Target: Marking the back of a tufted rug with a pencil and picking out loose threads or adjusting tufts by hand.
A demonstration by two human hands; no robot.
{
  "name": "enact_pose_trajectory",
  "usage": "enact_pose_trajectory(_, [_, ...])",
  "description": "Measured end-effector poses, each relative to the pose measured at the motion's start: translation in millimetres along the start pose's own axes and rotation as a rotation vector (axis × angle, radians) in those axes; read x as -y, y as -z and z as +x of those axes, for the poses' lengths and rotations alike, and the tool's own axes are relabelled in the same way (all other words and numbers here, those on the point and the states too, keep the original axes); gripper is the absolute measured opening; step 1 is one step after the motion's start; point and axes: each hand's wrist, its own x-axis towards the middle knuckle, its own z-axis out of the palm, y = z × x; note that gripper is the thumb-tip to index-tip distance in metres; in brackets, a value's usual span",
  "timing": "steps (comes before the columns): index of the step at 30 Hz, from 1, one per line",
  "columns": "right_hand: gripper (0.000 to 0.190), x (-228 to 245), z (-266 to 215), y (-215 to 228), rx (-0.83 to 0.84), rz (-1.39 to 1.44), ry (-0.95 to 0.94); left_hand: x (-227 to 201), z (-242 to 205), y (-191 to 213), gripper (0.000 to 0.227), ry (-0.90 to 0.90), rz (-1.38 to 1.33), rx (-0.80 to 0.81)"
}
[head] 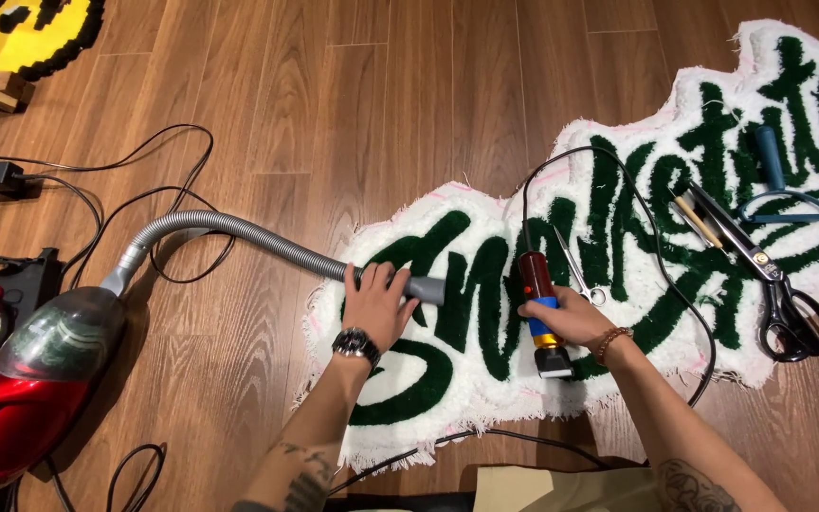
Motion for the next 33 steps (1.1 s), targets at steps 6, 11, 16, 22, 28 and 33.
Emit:
enact_pose_trajectory(6, [0.072, 4.2, -2.4, 1.1, -0.062, -0.157, 0.015, 5.3, -34.6, 10.3, 0.048, 0.063, -0.031, 0.047])
enact_pose_trajectory(11, [0.075, 5.2, -3.7, -4.9, -0.077, -0.385, 0.043, 9.9, -40.5, 2.8, 0.047, 0.089, -0.022, 0.013])
enact_pose_trajectory(16, [0.078, 21.3, -22.0, 4.9, -0.095, -0.401, 0.076, 19.7, -31.2, 2.0, 0.047, 0.115, 0.011, 0.065])
enact_pose_trajectory(22, [0.053, -23.3, 11.5, 36.8, -0.438, -0.353, 0.150, 59.0, 10.2, -18.1, 0.049, 0.119, 0.130, -0.168])
enact_pose_trajectory(28, [0.036, -107.7, 76.4, 82.1, -0.768, -0.232, 0.176, 65.8, 82.2, 13.2, 0.051, 0.318, -0.126, 0.041])
enact_pose_trajectory(33, [0.024, -139.8, 97.7, 127.0, -1.228, -0.453, 0.358, 54.3, 114.4, 30.7, 0.073, 0.269, -0.308, 0.012])
